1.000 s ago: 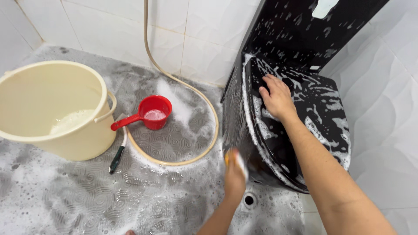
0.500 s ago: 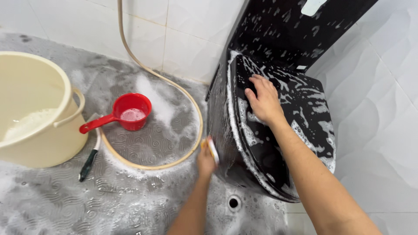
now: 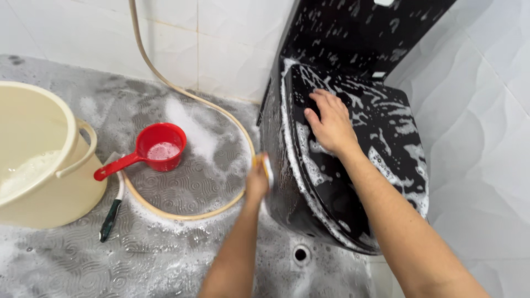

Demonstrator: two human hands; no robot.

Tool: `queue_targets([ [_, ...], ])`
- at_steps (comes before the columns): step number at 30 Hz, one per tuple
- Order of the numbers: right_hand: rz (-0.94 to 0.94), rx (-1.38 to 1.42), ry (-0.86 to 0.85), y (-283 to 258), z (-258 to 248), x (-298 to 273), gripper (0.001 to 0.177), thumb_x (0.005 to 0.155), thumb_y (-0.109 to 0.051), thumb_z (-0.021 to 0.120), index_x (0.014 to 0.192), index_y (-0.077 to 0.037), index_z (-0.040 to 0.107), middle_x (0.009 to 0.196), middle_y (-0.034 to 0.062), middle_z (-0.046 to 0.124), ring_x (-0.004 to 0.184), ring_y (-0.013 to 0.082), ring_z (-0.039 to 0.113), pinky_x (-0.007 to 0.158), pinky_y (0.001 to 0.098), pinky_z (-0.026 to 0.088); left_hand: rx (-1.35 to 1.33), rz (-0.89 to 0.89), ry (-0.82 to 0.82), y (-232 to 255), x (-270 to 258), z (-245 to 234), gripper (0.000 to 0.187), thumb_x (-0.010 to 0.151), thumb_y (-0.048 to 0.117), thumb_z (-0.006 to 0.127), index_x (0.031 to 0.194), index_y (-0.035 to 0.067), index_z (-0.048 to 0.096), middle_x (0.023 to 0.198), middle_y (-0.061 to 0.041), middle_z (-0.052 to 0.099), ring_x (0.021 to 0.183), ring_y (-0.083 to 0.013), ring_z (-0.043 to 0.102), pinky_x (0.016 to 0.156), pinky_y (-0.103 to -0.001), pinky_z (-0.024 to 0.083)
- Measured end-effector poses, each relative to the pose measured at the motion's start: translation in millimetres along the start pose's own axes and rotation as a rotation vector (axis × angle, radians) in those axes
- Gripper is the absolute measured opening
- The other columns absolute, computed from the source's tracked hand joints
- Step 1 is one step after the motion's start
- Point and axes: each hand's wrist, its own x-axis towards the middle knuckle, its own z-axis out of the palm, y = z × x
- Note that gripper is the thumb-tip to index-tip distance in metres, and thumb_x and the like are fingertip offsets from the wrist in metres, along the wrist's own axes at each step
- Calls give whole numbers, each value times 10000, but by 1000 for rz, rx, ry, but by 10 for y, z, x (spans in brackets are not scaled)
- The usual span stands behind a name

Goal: The person scrubs the exterior and lid of a toilet using a brush and soapy water from a scoop, then scrubs the surrounding floor and rinses the brush in a bucket.

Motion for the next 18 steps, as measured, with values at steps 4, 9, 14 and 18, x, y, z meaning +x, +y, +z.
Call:
queue_targets([
  [4, -2, -3, 6, -60, -28, 20, 475, 1005, -314, 550, 1404, -56, 545, 1526, 104, 486, 1426, 299, 409, 1194, 446, 279, 98, 258, 111, -155, 27, 31, 388, 1102, 340, 404, 1412, 223, 606, 1062, -195, 734, 937, -335, 721, 802, -469, 567],
  [9, 9, -7, -7, -78, -29, 29, 476, 999, -321, 552, 1399, -62, 547, 1519, 101, 489, 1426, 295, 407, 1192, 443, 277, 224, -170, -144, -868, -939, 77, 426, 1089, 366, 326, 1437, 215, 520, 1268, -196, 673, 1085, -354, 687, 960, -464, 532],
  [14, 31, 0, -10, -56, -28, 21, 478, 1005, -326, 545, 1407, -67, 545, 1524, 109, 472, 1428, 300, 393, 1184, 447, 277, 152, -6, -131, 291, -538, -241, 506, 1058, 301, 257, 1526, 331, 446, 1290, -159, 679, 1005, -278, 733, 920, -423, 569],
  [18, 19, 6, 10, -31, -5, 59, 478, 1005, -328, 550, 1403, -62, 546, 1524, 107, 478, 1429, 300, 401, 1187, 444, 286, 43, 158, 17, 1094, -7, -316, 448, 1054, 346, 421, 1476, 272, 554, 1047, -257, 759, 918, -350, 775, 864, -460, 595],
])
